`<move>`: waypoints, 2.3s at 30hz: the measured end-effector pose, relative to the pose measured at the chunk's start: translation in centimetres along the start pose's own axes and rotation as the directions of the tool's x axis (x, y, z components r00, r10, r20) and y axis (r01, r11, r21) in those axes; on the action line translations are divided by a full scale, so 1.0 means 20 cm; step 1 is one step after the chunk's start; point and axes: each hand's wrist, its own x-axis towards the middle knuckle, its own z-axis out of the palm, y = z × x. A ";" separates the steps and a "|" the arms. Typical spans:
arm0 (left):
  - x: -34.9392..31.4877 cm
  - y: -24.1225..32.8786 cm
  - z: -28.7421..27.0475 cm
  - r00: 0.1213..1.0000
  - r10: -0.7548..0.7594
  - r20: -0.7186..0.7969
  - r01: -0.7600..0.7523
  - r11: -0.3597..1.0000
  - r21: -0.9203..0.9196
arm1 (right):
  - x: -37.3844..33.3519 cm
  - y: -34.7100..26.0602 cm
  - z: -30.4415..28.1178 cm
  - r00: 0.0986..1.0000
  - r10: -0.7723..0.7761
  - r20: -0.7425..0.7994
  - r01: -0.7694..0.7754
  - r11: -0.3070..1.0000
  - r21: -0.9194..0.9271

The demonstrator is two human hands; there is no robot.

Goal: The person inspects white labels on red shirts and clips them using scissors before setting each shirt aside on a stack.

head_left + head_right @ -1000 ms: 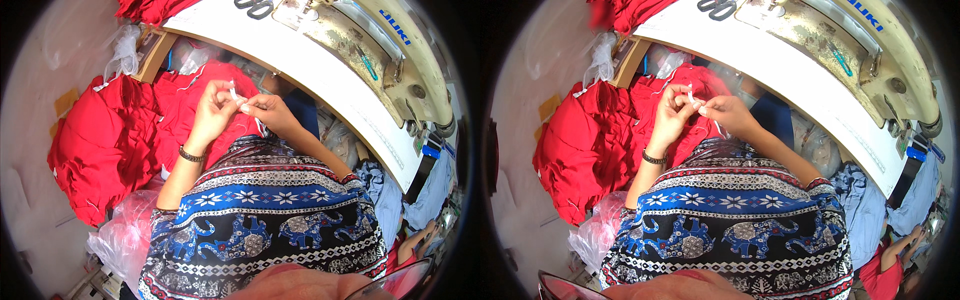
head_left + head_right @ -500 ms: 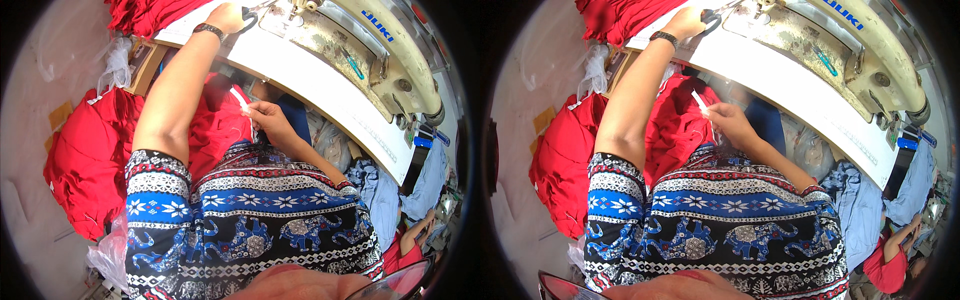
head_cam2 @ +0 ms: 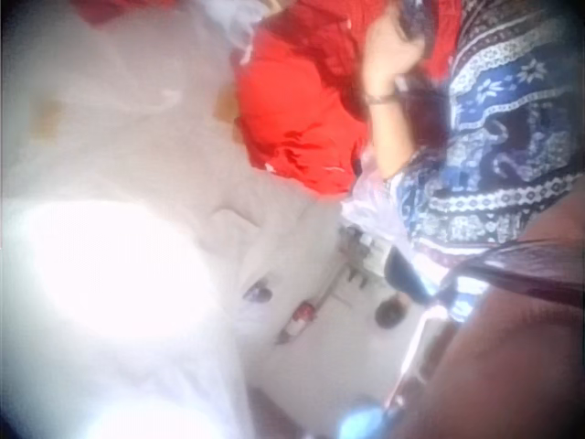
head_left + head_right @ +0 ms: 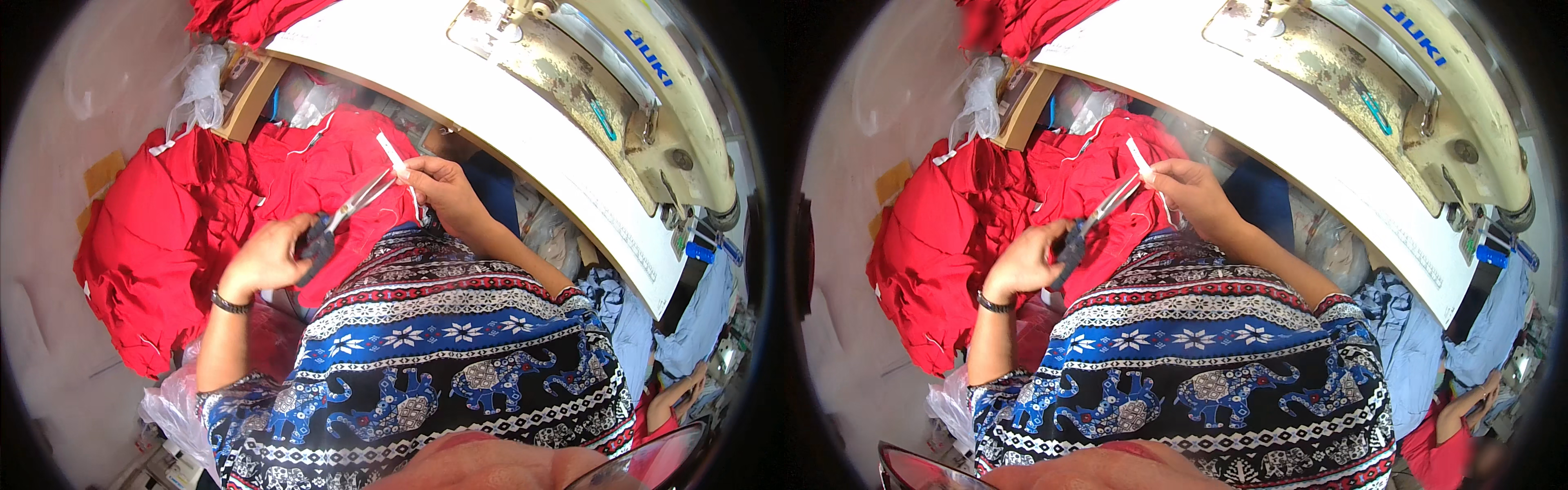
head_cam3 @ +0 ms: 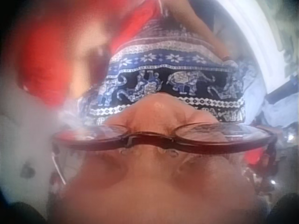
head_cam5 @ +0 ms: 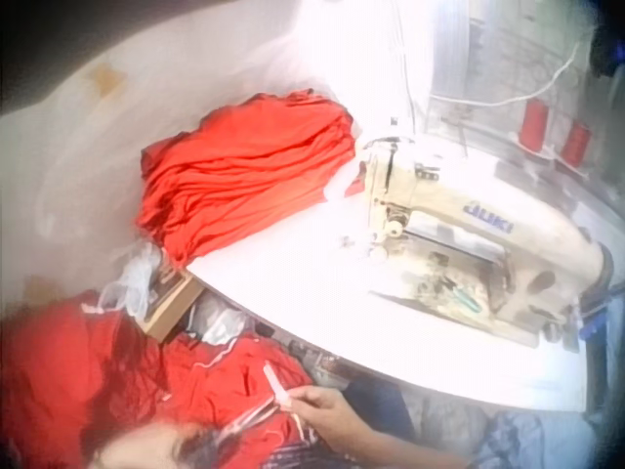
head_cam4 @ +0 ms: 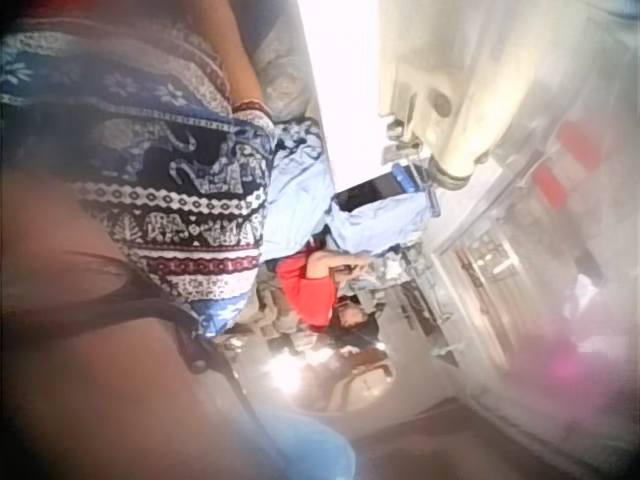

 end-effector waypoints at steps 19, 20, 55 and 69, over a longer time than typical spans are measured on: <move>0.05 -0.02 0.16 0.997 0.034 -0.062 -0.040 0.995 -0.093 | -0.01 0.00 0.04 0.990 -0.045 0.137 0.076 0.970 -0.230; 0.05 -0.03 0.16 0.997 0.038 -0.072 -0.045 0.994 -0.099 | 0.00 0.02 0.03 0.991 -0.048 0.126 0.076 0.970 -0.231; -0.12 -0.16 -0.45 0.284 0.179 -0.942 -0.096 0.983 0.157 | 0.28 -0.64 0.06 0.809 -0.273 0.520 0.407 -0.377 -0.832; -0.94 -0.18 -0.30 0.660 0.154 -0.735 -0.285 0.957 -0.055 | -0.07 -1.04 -0.02 0.837 -0.229 0.496 0.531 0.558 -0.638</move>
